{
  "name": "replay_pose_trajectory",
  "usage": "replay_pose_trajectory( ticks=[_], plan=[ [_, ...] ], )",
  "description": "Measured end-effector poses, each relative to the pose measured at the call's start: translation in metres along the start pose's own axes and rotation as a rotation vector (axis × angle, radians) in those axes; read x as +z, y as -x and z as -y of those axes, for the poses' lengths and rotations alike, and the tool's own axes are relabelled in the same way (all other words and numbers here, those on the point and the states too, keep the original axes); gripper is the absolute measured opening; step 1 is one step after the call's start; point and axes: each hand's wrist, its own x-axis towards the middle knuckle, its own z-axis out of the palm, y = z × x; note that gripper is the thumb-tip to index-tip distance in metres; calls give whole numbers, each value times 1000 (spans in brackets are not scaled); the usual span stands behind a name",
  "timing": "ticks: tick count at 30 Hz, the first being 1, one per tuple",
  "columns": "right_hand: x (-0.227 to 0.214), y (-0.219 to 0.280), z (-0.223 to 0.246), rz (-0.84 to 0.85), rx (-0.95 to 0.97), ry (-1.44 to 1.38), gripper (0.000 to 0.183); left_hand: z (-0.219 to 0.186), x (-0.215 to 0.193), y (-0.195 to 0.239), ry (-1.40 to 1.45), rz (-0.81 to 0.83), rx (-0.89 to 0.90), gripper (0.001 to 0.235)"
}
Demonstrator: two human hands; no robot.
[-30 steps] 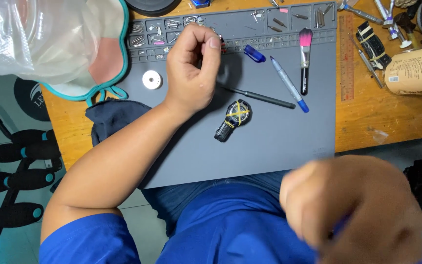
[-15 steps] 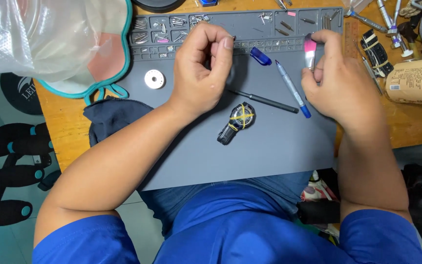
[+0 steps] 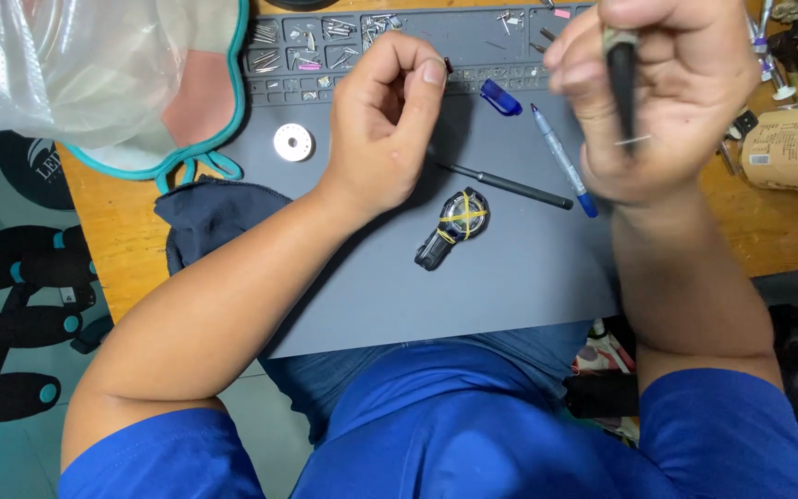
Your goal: The person applies red ink to a small component using a marker, then uses a brush to apply a substance to the component and a black device secured with rubber bands. The person manipulates the device and continues applying the substance with the brush.
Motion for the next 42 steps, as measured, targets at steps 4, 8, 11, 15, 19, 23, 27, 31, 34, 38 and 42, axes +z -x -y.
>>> replay_pose_trajectory(
  ticks=[4,8,11,15,19,23,27,31,34,38,42],
  plan=[
    [9,17,-10,-67,152,-74,25,-1,2,0,-10,27,-24,12],
    [8,13,-11,17,181,-72,23,-1,1,2,-50,84,-27,9],
    [6,13,-7,84,228,28,19,-2,2,2,-39,122,-30,8],
    [7,10,-2,8,190,62,26,-4,1,2,-55,132,-30,9],
    [5,15,2,125,323,54,15,-4,2,3,-24,136,-18,11],
    [6,13,4,103,216,70,21,-3,2,4,-24,128,-23,10],
    [5,15,0,158,220,48,19,-4,4,4,-10,123,-11,14],
    [11,11,7,118,249,-18,17,-6,3,5,-18,127,-37,10],
    [13,12,5,38,289,-103,21,-3,4,5,-34,120,-46,9],
    [13,9,11,54,315,-113,14,-5,4,6,-60,120,-20,8],
    [9,10,11,33,382,-133,31,-5,4,6,-56,150,-11,9]
  ],
)
